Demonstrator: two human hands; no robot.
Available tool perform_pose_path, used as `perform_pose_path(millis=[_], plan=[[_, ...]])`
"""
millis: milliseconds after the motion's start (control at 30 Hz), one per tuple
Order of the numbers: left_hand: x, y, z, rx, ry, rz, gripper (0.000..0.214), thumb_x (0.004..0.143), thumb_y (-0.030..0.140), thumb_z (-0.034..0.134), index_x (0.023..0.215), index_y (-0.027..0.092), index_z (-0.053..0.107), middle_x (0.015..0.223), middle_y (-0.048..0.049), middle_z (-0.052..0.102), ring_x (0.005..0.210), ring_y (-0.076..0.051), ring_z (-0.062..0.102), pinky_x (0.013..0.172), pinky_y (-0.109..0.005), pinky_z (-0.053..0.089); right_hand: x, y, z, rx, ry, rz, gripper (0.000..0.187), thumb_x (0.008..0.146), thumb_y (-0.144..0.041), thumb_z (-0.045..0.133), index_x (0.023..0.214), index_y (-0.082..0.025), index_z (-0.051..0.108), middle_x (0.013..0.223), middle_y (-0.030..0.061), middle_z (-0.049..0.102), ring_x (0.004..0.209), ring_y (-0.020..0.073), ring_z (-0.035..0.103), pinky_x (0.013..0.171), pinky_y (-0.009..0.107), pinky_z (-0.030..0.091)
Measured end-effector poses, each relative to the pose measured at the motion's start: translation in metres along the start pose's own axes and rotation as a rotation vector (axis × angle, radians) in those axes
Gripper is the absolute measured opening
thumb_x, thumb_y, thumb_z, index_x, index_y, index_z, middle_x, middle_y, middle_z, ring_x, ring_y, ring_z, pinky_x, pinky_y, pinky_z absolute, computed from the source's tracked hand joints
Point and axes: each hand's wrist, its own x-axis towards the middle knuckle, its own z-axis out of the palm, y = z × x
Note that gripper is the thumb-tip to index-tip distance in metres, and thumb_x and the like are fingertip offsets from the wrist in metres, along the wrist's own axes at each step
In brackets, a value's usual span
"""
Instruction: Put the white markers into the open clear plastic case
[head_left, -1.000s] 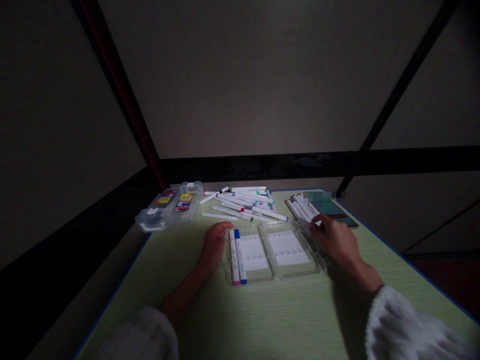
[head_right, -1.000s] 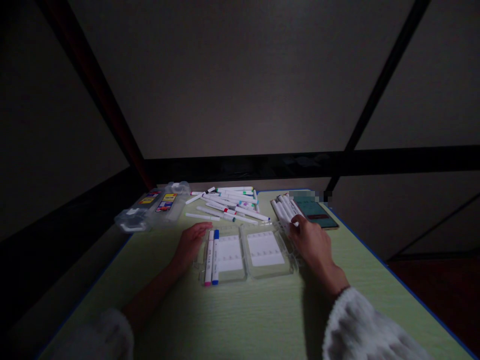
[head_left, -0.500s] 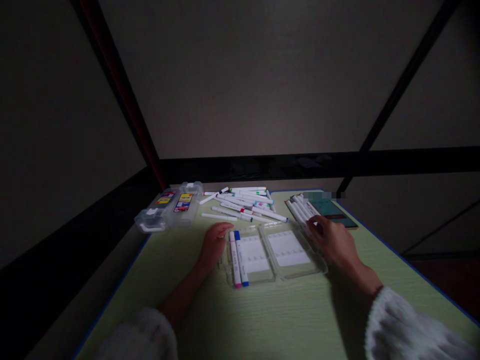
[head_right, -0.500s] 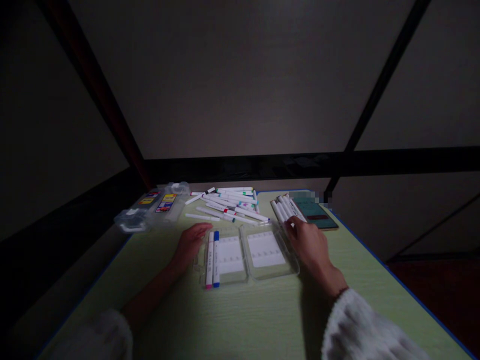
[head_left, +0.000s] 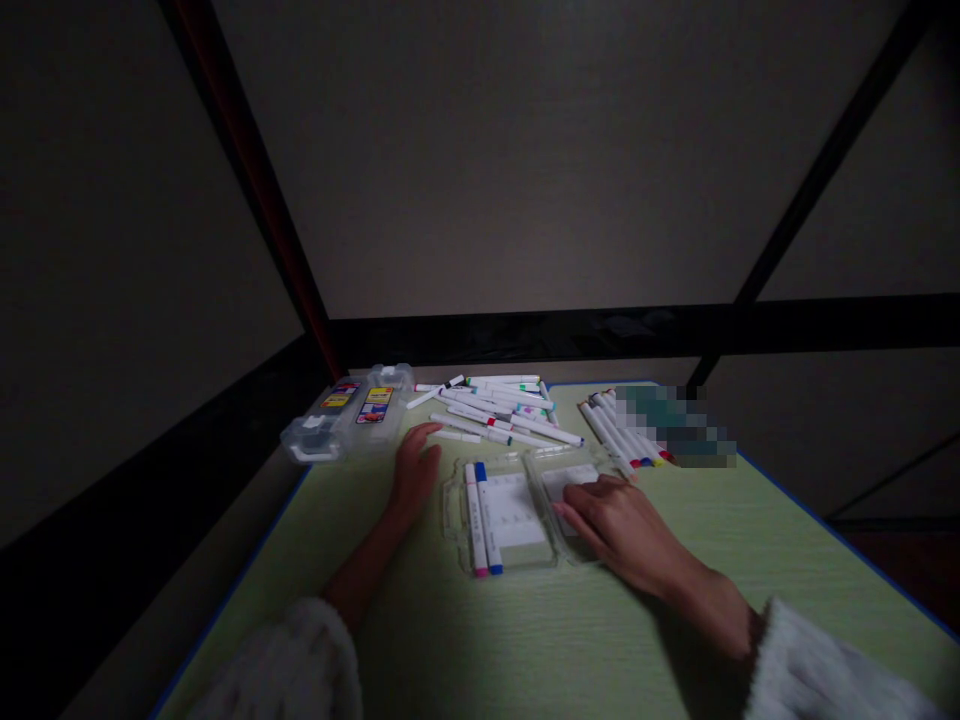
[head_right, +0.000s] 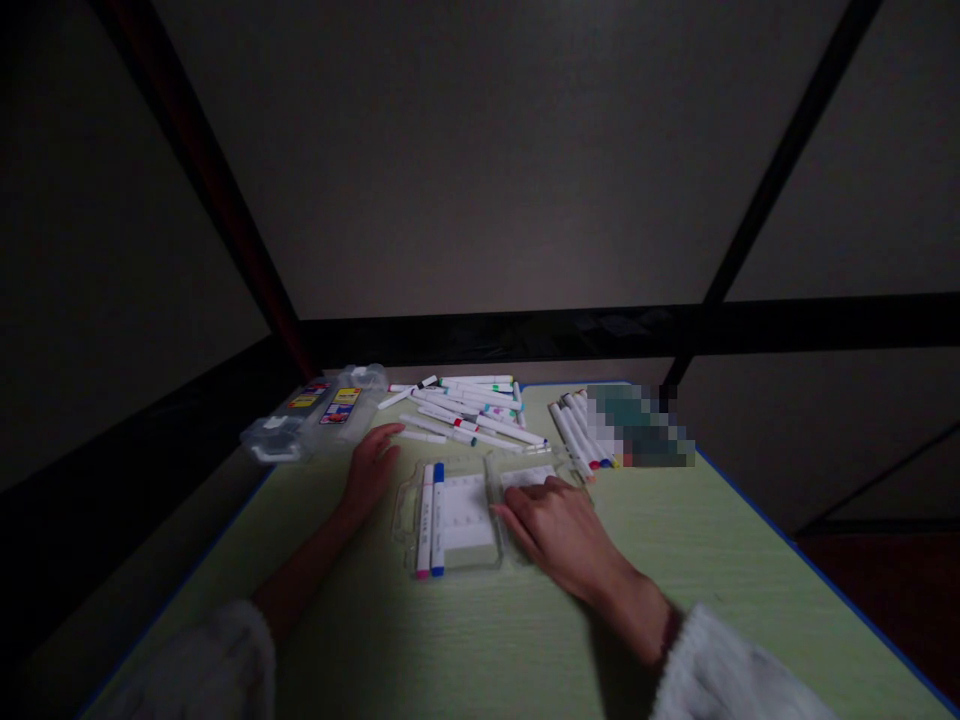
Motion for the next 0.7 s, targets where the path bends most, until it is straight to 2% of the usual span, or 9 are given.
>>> perform_pose_path(millis=[167, 267, 367, 533, 700], plan=[[0.002, -0.007, -0.003, 0.263, -0.024, 0.112, 0.038, 0.063, 0.007, 0.041, 0.098, 0.014, 0.055, 0.111, -0.0077, 0.052, 0.109, -0.019, 0.045, 0.100, -0.038, 0.033, 0.000, -0.006, -0.002, 0.012, -0.002, -0.051, 0.042, 0.092, -0.034, 0.024, 0.066, -0.017, 0.053, 0.056, 0.0028, 0.056, 0.054, 0.0148, 0.051, 0.056, 0.028, 0.027], [-0.002, -0.007, -0.002, 0.461, -0.098, 0.126, 0.044, 0.065, 0.007, 0.042, 0.108, 0.011, 0.051, 0.125, -0.0111, 0.044, 0.124, -0.024, 0.030, 0.104, -0.041, 0.025, 0.000, -0.007, -0.002, 0.028, -0.010, -0.059, 0.041, 0.092, -0.033, 0.025, 0.065, -0.017, 0.052, 0.056, 0.0026, 0.056, 0.053, 0.0140, 0.050, 0.056, 0.027, 0.027], [-0.006, -0.005, 0.000, 0.626, -0.198, 0.133, 0.047, 0.070, 0.010, 0.042, 0.117, 0.008, 0.046, 0.133, -0.0140, 0.036, 0.129, -0.029, 0.018, 0.105, -0.046, 0.019, 0.001, -0.007, -0.001, 0.020, -0.020, -0.067, 0.040, 0.091, -0.033, 0.027, 0.065, -0.017, 0.052, 0.056, 0.0024, 0.055, 0.054, 0.0136, 0.050, 0.055, 0.027, 0.027], [-0.008, -0.002, -0.001, 0.725, -0.326, 0.119, 0.046, 0.079, 0.015, 0.035, 0.124, 0.009, 0.038, 0.137, -0.0124, 0.032, 0.129, -0.029, 0.019, 0.103, -0.047, 0.021, -0.001, -0.008, 0.001, 0.014, -0.048, -0.080, 0.038, 0.091, -0.034, 0.028, 0.067, -0.018, 0.052, 0.057, 0.0016, 0.055, 0.054, 0.0136, 0.050, 0.056, 0.026, 0.028], [-0.009, -0.004, -0.002, 0.744, -0.342, 0.130, 0.044, 0.081, 0.016, 0.032, 0.125, 0.011, 0.038, 0.137, -0.0126, 0.032, 0.129, -0.028, 0.021, 0.102, -0.049, 0.021, 0.000, -0.007, 0.002, 0.037, -0.048, -0.092, 0.040, 0.091, -0.035, 0.026, 0.067, -0.017, 0.052, 0.056, 0.0019, 0.055, 0.054, 0.0144, 0.051, 0.055, 0.028, 0.028]])
